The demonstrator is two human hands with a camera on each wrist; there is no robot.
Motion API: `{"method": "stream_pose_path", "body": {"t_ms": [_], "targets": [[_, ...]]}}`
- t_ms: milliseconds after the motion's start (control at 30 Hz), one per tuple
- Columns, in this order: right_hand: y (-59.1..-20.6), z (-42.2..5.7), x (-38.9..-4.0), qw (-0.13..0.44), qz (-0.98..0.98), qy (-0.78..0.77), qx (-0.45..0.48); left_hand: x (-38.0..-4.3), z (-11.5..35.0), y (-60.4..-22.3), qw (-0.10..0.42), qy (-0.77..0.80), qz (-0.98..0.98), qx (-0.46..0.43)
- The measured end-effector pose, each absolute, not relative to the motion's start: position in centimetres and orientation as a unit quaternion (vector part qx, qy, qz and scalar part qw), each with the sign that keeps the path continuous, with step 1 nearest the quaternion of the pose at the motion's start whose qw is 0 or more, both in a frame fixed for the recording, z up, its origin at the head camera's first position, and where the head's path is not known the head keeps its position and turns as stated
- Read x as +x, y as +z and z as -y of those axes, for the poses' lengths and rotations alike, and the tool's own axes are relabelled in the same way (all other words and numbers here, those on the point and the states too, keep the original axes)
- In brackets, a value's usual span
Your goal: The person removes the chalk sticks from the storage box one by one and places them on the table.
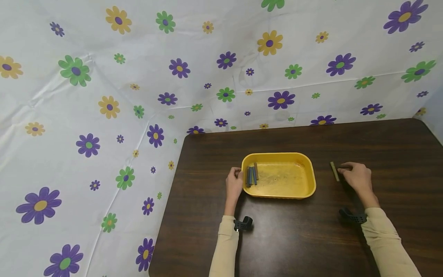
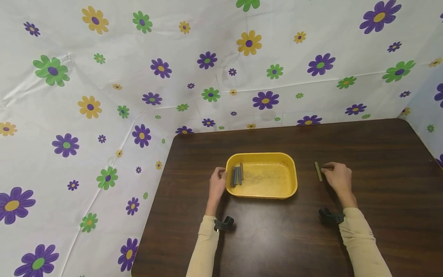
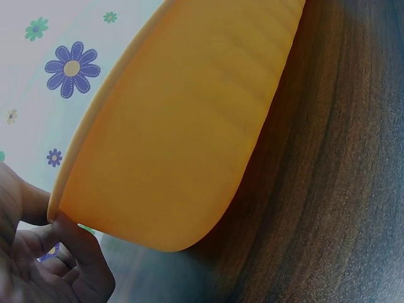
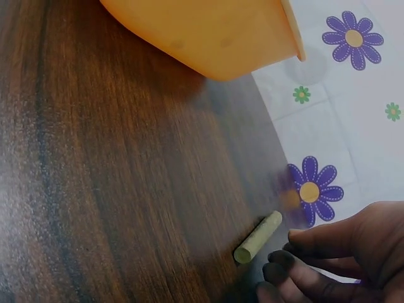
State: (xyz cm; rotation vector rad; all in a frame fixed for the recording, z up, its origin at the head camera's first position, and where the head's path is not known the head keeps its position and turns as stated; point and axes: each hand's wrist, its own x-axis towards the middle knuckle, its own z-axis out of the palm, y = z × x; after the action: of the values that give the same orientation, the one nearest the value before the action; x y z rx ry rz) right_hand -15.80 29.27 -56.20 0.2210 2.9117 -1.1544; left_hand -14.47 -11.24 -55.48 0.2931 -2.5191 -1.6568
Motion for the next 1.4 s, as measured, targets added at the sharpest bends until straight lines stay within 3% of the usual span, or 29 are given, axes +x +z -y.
{"method": "stream_pose_path", "body": {"t_ms": [667, 1400], "targets": [[-56.4, -28.7, -15.6, 0.015, -0.930, -0.353, 0.099, -14.5, 11.3, -55.6, 0.058, -0.543, 0.832, 0.097], [-53.0, -26.9, -15.5, -0.038, -0.918, -0.388, 0.075, -14.4, 11.5, -55.6, 0.052, -0.547, 0.830, 0.097]]}}
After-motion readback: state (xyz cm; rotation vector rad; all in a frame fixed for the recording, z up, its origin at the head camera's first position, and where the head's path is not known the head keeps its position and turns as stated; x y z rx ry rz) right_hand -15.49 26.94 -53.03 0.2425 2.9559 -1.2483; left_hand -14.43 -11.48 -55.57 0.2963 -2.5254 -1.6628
